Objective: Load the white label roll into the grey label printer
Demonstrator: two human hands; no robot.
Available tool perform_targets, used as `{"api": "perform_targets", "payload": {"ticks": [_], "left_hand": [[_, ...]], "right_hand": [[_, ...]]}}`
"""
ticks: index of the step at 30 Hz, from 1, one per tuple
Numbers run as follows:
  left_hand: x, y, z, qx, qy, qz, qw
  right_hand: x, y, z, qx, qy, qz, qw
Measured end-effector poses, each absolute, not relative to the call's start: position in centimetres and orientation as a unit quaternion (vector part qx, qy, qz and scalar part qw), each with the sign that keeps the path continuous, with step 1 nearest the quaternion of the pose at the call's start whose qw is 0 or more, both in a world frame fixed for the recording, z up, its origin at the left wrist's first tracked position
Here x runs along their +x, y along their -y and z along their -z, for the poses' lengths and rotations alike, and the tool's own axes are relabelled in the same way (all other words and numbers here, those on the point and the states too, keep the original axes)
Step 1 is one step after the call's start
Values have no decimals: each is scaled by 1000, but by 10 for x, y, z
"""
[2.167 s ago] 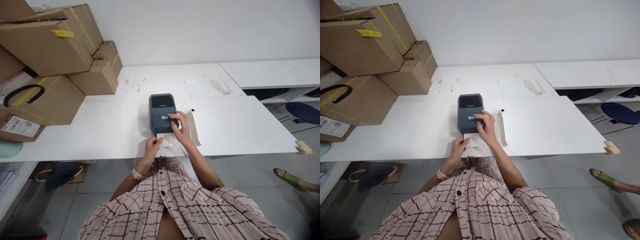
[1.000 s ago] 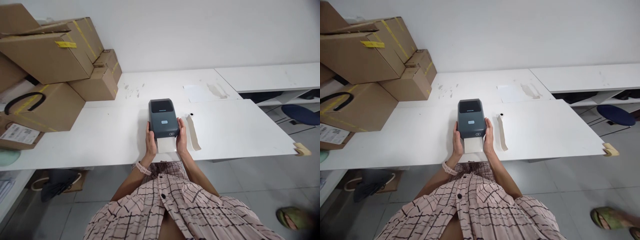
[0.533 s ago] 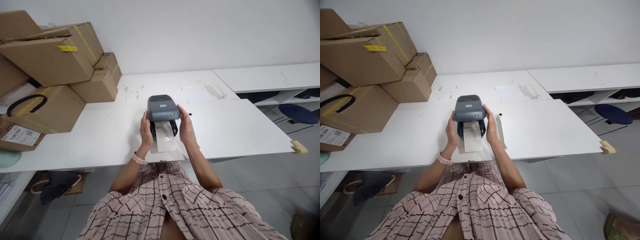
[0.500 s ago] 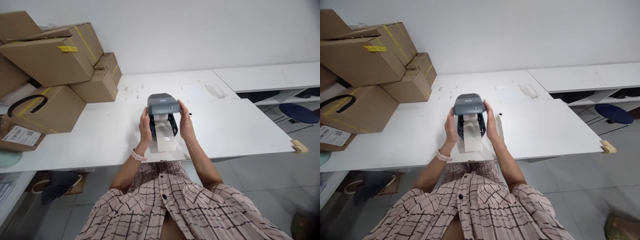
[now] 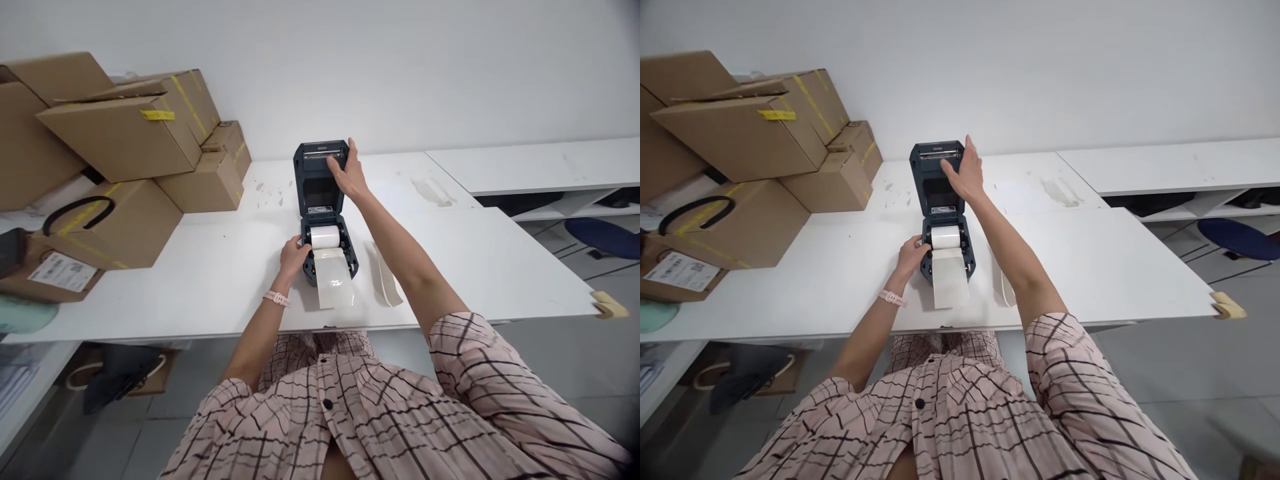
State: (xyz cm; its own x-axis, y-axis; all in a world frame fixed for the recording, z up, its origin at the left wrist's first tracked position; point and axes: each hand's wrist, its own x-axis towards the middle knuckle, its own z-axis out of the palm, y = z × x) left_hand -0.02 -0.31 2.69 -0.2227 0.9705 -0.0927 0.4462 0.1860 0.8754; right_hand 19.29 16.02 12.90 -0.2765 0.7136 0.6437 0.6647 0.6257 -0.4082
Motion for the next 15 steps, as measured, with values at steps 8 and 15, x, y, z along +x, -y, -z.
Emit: {"api": "perform_targets", "payload": {"ticks": [8, 15], "left_hand": [[2, -14, -43, 577, -726, -243, 286], [3, -20, -42, 602, -724, -212, 262]], "right_hand": [[188, -69, -110, -371, 904, -91, 194], [160, -90, -64, -406, 911, -65, 44]]}}
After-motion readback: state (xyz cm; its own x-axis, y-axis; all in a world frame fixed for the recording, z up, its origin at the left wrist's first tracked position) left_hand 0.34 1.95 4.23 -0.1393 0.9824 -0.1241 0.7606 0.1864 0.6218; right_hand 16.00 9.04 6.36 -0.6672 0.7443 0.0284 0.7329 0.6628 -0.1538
